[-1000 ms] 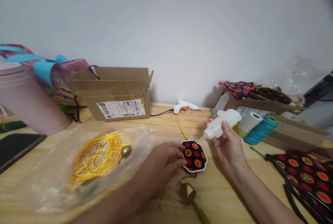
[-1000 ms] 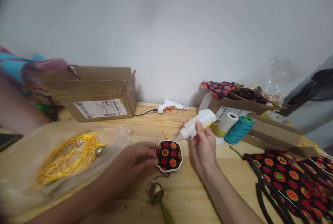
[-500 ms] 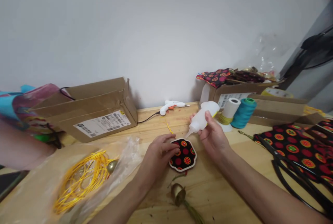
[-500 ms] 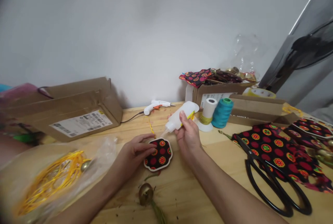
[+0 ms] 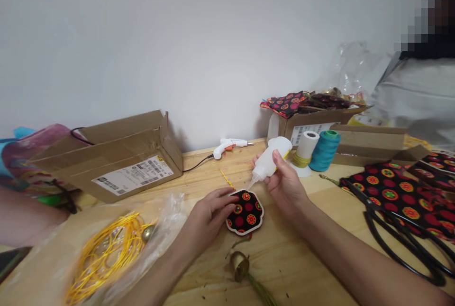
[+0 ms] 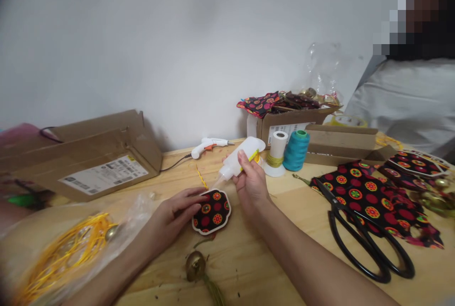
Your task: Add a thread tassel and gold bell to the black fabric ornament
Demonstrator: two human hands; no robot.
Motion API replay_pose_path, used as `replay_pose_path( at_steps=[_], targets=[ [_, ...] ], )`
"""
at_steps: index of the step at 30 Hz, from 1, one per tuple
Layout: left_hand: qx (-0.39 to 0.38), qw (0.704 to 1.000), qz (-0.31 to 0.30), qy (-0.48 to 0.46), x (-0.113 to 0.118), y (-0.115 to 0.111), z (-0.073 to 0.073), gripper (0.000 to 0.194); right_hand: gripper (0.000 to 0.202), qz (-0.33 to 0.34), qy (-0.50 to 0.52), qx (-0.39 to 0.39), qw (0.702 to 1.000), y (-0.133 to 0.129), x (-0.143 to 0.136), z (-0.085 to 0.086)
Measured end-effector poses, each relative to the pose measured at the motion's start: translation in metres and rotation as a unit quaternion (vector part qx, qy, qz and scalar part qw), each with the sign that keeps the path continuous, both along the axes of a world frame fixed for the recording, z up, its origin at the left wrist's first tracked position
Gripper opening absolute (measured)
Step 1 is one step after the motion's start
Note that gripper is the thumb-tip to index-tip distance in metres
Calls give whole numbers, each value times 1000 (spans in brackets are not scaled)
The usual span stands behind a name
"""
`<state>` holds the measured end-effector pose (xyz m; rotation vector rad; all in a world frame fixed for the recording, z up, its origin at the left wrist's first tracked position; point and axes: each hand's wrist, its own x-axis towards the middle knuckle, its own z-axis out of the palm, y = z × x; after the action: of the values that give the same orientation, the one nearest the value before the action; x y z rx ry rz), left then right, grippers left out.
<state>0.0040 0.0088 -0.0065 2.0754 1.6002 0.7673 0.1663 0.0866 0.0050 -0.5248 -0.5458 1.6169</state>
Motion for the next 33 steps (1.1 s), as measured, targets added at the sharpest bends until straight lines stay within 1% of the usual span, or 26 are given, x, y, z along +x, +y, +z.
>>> replay_pose_path(
  at_steps=[4,7,9,13,22,25,28,31,33],
  targets=[
    [28,992,-69,103,-7,-13,4,31,24,4,4,-3,1000,-1,0,0],
    [68,977,-117,167,-11,-18,2,35,23,7,6,-8,1000,-2,-1,1],
    [88,964,-127,214,-12,-17,-1,37,24,9,6,-10,1000,-2,-1,1],
    [93,944,-115,296,-12,-14,-5,41,25,6,8,-14,1000,-2,0,2],
    [89,945,-110,293,-14,-15,-6,43,23,6,16,-26,1000,-2,-1,4],
    [92,949,-111,281,-14,-15,-8,43,20,14,31,-38,999,-1,7,14],
    [88,953,-107,270,-15,-16,-9,44,24,32,100,-45,993,2,23,29],
    [83,957,-108,254,-14,-17,-7,48,31,35,157,-10,987,5,38,41],
    [80,963,-111,234,-13,-19,-2,50,33,51,165,5,985,5,43,42]
  ],
)
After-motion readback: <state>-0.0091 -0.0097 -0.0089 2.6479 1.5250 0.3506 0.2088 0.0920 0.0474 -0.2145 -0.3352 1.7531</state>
